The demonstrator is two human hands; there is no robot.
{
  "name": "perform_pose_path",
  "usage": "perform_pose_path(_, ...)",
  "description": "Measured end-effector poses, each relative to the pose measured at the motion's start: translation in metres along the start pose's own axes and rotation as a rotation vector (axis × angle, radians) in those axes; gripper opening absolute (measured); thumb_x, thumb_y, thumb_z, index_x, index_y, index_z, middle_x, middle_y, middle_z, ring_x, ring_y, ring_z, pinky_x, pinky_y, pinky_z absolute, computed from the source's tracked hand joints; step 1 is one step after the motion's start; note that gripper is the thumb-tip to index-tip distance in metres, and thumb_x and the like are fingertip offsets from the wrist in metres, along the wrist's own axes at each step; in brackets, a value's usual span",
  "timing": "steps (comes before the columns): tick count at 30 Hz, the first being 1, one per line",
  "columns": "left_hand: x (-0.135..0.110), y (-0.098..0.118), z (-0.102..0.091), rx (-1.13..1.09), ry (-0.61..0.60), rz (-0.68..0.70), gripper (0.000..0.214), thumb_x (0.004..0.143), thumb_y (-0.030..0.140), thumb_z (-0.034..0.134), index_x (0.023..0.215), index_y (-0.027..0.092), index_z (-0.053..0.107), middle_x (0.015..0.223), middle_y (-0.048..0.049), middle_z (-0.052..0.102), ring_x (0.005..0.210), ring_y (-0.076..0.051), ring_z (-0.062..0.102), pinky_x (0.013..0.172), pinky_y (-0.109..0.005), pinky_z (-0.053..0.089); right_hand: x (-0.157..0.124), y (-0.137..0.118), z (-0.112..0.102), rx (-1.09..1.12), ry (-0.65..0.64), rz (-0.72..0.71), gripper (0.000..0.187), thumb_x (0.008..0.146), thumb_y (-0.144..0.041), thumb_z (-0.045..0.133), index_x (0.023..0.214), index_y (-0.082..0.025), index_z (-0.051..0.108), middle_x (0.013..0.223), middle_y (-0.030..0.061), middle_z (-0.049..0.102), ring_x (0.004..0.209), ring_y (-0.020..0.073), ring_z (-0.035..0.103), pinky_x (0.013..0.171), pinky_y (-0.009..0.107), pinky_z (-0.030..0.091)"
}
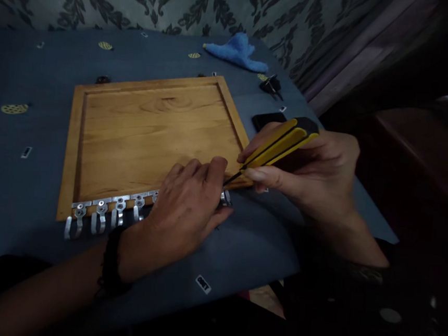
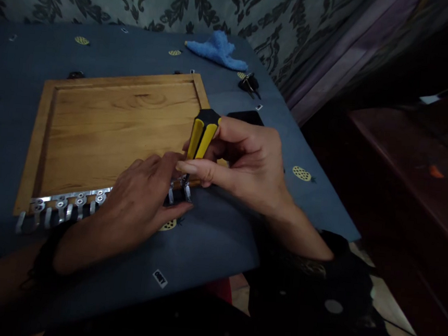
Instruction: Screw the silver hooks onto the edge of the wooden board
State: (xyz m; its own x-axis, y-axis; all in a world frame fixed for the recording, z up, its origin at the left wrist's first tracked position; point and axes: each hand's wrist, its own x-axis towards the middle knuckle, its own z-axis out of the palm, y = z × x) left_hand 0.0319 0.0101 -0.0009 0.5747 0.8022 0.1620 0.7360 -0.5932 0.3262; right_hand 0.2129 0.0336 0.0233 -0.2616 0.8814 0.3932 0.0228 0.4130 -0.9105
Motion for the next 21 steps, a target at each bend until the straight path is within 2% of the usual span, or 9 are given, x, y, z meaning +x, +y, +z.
perform_pose_path(4, 0.0007, 0.0007, -0.0003, -0.001, -0.027, -0.003, 0.053, 0.084, 0.032, 0.069, 0.123, 0.016, 0.037, 0.105, -0.0089, 0.066, 0.099, -0.028, 0.061, 0.082, -0.042, 0.049, 0.0007, 0.0004, 0.0056, -0.017, 0.015, -0.013, 0.018, 0.069, -0.016, 0.086, 0.079, -0.023, 0.073, 0.070, -0.0046, 0.065, 0.049, 0.0075, 0.059, 0.041, 0.020, 0.051)
perform_pose_path(10, 0.0011, 0.0002, 0.0006, 0.012, -0.012, 0.016, 0.049, 0.084, 0.032, 0.070, 0.117, 0.016, 0.039, 0.104, -0.0086, 0.066, 0.097, -0.028, 0.061, 0.081, -0.041, 0.049, -0.0031, 0.0018, 0.0103, -0.105, 0.112, 0.038, 0.020, 0.068, -0.026, 0.087, 0.079, -0.027, 0.071, 0.070, -0.0053, 0.063, 0.049, 0.0092, 0.058, 0.040, 0.023, 0.051)
perform_pose_path(21, 0.0012, 0.0016, -0.0020, 0.000, -0.020, -0.016, 0.047, 0.082, 0.031, 0.072, 0.114, 0.019, 0.039, 0.101, -0.0059, 0.066, 0.097, -0.028, 0.062, 0.081, -0.041, 0.048, -0.0046, 0.0035, 0.0105, -0.154, 0.157, 0.012, 0.019, 0.068, -0.034, 0.087, 0.077, -0.028, 0.072, 0.070, -0.0032, 0.064, 0.050, 0.0120, 0.057, 0.042, 0.028, 0.049)
